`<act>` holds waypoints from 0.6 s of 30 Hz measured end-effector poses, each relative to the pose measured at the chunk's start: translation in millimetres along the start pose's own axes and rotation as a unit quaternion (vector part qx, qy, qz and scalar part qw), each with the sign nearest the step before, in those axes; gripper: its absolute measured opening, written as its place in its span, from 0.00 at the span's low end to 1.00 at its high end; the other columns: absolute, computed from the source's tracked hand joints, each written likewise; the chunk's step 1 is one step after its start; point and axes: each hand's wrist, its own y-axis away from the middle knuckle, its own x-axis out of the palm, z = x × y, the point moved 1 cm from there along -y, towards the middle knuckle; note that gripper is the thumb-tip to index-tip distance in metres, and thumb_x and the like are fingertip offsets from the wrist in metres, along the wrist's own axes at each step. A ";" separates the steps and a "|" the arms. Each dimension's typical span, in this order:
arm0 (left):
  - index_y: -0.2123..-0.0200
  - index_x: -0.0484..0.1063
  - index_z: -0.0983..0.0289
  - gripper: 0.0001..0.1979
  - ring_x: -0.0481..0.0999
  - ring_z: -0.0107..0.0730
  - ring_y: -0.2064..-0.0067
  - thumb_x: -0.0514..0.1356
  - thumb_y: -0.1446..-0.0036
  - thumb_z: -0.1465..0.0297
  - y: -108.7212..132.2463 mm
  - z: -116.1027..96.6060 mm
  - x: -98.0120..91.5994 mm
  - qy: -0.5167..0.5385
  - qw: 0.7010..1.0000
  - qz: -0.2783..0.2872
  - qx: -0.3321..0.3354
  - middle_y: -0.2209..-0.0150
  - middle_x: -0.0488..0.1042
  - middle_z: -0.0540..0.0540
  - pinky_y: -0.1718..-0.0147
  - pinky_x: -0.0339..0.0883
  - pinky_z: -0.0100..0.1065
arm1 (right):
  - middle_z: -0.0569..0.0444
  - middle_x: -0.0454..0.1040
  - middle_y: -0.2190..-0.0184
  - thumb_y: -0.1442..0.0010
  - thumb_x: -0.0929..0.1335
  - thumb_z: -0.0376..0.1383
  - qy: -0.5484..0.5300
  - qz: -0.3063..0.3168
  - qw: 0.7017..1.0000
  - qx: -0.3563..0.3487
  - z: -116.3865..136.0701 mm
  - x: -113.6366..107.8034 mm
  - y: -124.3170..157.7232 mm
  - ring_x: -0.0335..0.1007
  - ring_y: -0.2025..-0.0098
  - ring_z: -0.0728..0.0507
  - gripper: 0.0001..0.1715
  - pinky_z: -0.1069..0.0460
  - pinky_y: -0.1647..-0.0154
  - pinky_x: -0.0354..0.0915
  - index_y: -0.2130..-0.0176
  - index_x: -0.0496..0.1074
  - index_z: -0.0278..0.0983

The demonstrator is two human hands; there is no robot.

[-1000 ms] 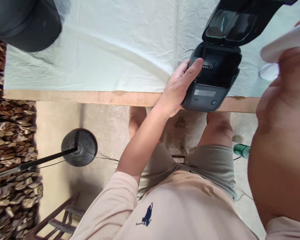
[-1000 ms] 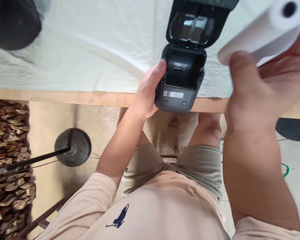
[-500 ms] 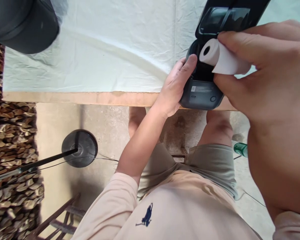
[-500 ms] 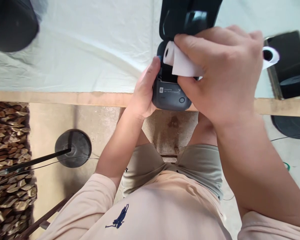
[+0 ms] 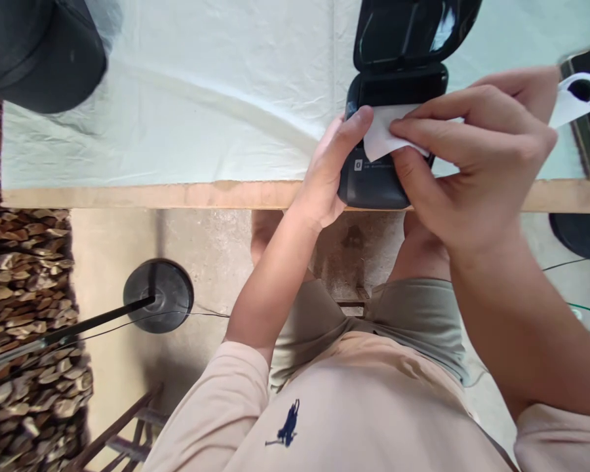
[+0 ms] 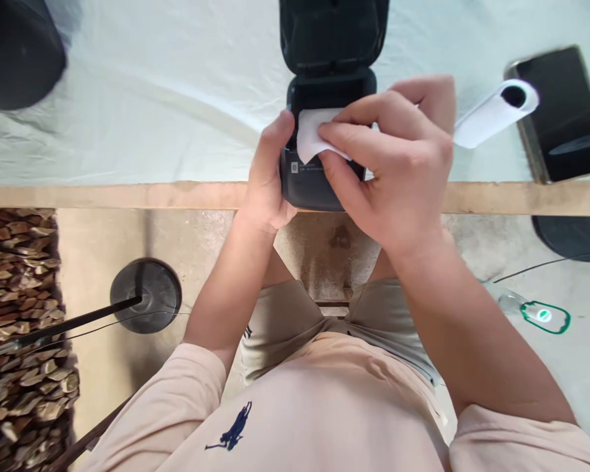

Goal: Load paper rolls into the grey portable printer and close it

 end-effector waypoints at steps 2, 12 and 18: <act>0.63 0.69 0.58 0.03 0.77 0.26 0.63 0.58 0.38 0.66 1.9 0.2 1.5 -0.009 1.000 -0.025 -0.011 0.70 0.71 0.48 0.63 0.67 0.27 | 0.61 0.78 0.56 0.37 0.66 0.40 -0.004 -0.016 1.000 0.001 -2.3 3.8 6.6 0.67 0.47 0.41 0.13 0.40 0.46 0.68 0.55 0.78 0.47; 0.51 0.72 0.57 0.14 0.79 0.42 0.46 0.59 0.41 0.69 -2.1 4.2 1.1 -0.066 0.995 -0.065 -0.044 0.66 0.79 0.49 0.49 0.74 0.39 | 0.62 0.76 0.54 0.39 0.67 0.42 -0.012 -0.054 0.998 -0.027 -4.2 10.5 23.8 0.68 0.48 0.43 0.14 0.41 0.47 0.68 0.54 0.77 0.54; 0.60 0.68 0.57 0.13 0.80 0.32 0.62 0.65 0.48 0.74 -1.2 6.6 -0.2 -0.141 0.989 -0.035 0.017 0.66 0.76 0.48 0.61 0.74 0.33 | 0.59 0.72 0.57 0.38 0.66 0.42 -0.189 -0.136 0.963 0.138 -12.2 6.7 21.7 0.68 0.49 0.47 0.11 0.45 0.45 0.66 0.57 0.76 0.49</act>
